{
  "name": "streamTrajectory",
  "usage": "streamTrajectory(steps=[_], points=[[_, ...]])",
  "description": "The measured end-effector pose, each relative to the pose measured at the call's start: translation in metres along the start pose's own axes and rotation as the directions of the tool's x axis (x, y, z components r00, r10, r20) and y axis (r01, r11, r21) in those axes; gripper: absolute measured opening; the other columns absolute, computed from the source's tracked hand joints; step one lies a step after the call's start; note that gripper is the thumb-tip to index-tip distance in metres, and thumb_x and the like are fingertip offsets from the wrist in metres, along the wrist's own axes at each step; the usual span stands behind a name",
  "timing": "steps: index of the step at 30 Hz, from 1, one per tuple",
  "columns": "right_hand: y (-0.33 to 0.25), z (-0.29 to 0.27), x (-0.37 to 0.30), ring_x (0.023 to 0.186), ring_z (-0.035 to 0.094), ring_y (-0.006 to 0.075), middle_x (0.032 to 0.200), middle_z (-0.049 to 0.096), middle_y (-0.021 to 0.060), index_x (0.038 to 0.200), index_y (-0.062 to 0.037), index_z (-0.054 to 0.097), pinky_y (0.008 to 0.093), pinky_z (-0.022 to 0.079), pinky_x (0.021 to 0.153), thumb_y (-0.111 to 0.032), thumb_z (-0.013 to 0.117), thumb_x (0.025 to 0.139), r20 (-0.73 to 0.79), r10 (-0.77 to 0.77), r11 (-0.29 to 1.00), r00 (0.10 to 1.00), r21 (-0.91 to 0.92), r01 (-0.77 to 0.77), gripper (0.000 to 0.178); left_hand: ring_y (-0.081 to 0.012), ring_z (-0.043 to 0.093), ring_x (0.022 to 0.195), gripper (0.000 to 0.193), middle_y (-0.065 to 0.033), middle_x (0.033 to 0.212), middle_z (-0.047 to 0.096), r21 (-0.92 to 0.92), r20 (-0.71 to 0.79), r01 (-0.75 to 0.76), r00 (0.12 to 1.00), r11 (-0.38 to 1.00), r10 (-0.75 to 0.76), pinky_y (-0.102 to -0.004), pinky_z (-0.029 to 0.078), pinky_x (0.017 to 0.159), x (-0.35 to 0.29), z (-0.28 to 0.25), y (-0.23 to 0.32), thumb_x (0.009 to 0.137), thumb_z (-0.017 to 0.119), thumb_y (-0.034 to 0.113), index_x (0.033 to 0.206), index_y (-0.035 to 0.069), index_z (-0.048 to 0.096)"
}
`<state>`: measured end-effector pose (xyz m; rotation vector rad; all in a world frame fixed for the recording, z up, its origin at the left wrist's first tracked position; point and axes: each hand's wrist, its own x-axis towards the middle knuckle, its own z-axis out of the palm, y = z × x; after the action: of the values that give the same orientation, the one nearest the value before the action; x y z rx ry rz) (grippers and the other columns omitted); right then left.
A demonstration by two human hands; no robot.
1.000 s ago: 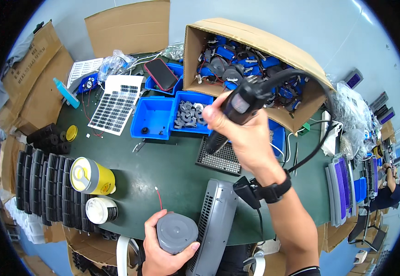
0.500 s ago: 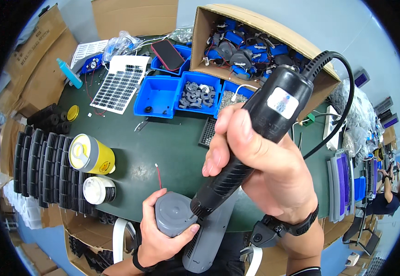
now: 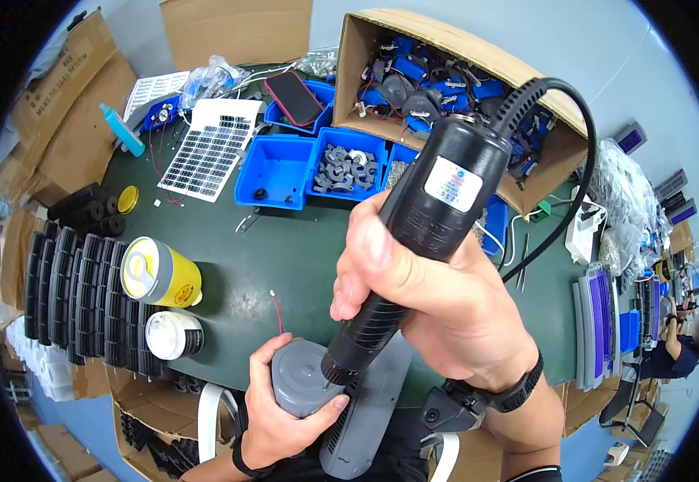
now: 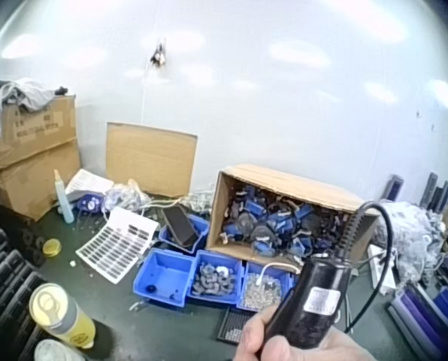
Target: The person assembles a grey electronic device by using a heat gun to apply heat to the casing. They then insert a purple internal component into the device and secure it by inserting small white plastic pins into the casing. The person uses the heat gun again to finalize the assembly.
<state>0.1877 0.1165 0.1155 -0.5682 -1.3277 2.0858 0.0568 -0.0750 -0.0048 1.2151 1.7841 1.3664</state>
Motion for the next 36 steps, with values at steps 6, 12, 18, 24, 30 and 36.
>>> streamTrajectory(steps=[6,12,18,24,30,36], points=[[0.008,0.001,0.005,0.077,0.064,0.0203,0.082,0.063,0.0054,0.109,-0.0097,0.056,0.0428,0.054,0.079,-0.041,0.075,0.099,0.076,0.013,1.0,0.997,-0.009,-0.012,0.038,-0.0314,0.073,0.107,0.094,-0.0188,0.12,0.068,0.017,-0.001,0.001,1.0,1.0,-0.001,-0.0405,0.058,0.094,0.0,0.0,0.0,0.071,0.098,0.024,0.142,-0.004,0.045],[0.001,0.004,0.003,0.075,0.064,0.0211,0.081,0.062,0.0049,0.108,-0.0081,0.055,0.0444,0.054,0.078,-0.043,0.078,0.096,0.105,0.005,1.0,0.995,0.022,-0.007,0.043,-0.0319,0.074,0.104,0.093,-0.0189,0.117,0.069,0.052,-0.012,0.012,1.0,0.999,-0.012,-0.0404,0.06,0.091,-0.001,0.0,0.003,0.071,0.098,0.029,0.141,-0.004,0.047],[-0.042,-0.013,-0.011,0.076,0.059,0.0179,0.081,0.056,0.0013,0.118,-0.0085,0.053,0.0429,0.052,0.08,-0.053,0.062,0.104,0.106,-0.334,0.918,0.937,0.26,0.298,0.048,-0.0273,0.075,0.106,0.092,-0.0186,0.118,0.07,0.041,0.042,-0.047,0.998,0.998,0.045,-0.0389,0.06,0.093,0.002,-0.021,0.023,0.078,0.095,0.029,0.145,-0.004,0.041],[-0.054,-0.039,-0.046,0.077,0.054,0.0154,0.082,0.052,0.0002,0.118,-0.0097,0.051,0.0392,0.05,0.081,-0.051,0.049,0.111,-0.006,-0.379,0.902,0.925,0.222,0.371,0.042,-0.0233,0.066,0.116,0.1,-0.0153,0.127,0.06,-0.109,-0.088,-0.281,0.958,0.954,0.272,-0.0382,0.055,0.098,0.034,-0.097,0.101,0.071,0.1,0.025,0.146,-0.005,0.041],[-0.046,-0.052,-0.063,0.08,0.055,0.0161,0.084,0.054,0.0008,0.117,-0.0099,0.053,0.0395,0.05,0.085,-0.046,0.052,0.111,-0.169,-0.449,0.884,0.878,0.064,0.464,0.036,-0.0213,0.068,0.11,0.084,-0.0162,0.122,0.067,0.007,-0.555,-0.525,0.705,0.851,0.44,-0.0366,0.055,0.097,0.123,-0.09,0.144,0.084,0.091,0.014,0.148,-0.002,0.038],[-0.036,-0.058,-0.074,0.081,0.059,0.0178,0.083,0.058,0.003,0.115,-0.009,0.056,0.0409,0.052,0.084,-0.041,0.06,0.109,-0.239,-0.449,0.878,0.861,0.058,0.475,0.033,-0.0255,0.065,0.115,0.082,-0.0206,0.127,0.064,0.355,-0.596,-0.45,0.566,0.819,0.569,-0.0374,0.052,0.101,0.217,-0.107,0.078,0.087,0.09,0.023,0.146,-0.005,0.04]])
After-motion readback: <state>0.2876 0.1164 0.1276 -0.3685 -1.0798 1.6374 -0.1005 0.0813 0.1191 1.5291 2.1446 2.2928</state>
